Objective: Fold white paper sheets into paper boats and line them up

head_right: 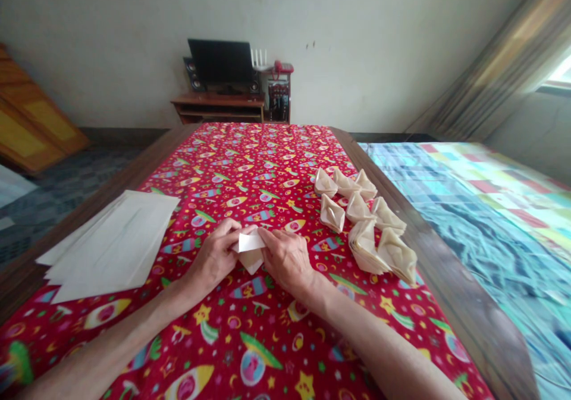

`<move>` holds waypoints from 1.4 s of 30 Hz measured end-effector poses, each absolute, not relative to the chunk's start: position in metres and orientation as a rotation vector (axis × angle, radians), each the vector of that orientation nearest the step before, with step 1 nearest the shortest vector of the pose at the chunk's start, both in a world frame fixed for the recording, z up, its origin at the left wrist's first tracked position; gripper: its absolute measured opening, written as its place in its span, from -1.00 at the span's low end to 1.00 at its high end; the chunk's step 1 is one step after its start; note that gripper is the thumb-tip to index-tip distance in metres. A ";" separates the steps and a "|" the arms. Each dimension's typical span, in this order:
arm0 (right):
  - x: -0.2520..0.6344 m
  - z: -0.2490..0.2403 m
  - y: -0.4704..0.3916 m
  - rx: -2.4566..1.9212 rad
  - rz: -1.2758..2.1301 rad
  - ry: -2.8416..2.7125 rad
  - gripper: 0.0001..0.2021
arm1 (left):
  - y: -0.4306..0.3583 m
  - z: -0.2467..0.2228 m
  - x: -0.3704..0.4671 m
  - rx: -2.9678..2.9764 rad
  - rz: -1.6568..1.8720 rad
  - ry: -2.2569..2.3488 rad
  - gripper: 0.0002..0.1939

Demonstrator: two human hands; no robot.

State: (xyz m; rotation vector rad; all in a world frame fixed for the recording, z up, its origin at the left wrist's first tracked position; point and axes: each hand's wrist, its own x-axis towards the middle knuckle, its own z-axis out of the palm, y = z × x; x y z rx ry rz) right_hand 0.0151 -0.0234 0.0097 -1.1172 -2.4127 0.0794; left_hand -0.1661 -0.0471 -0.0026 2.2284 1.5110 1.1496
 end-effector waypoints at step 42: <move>0.032 0.014 -0.037 -0.795 -0.401 -2.740 -0.75 | -0.073 -0.001 -0.183 2.776 0.705 1.394 -0.82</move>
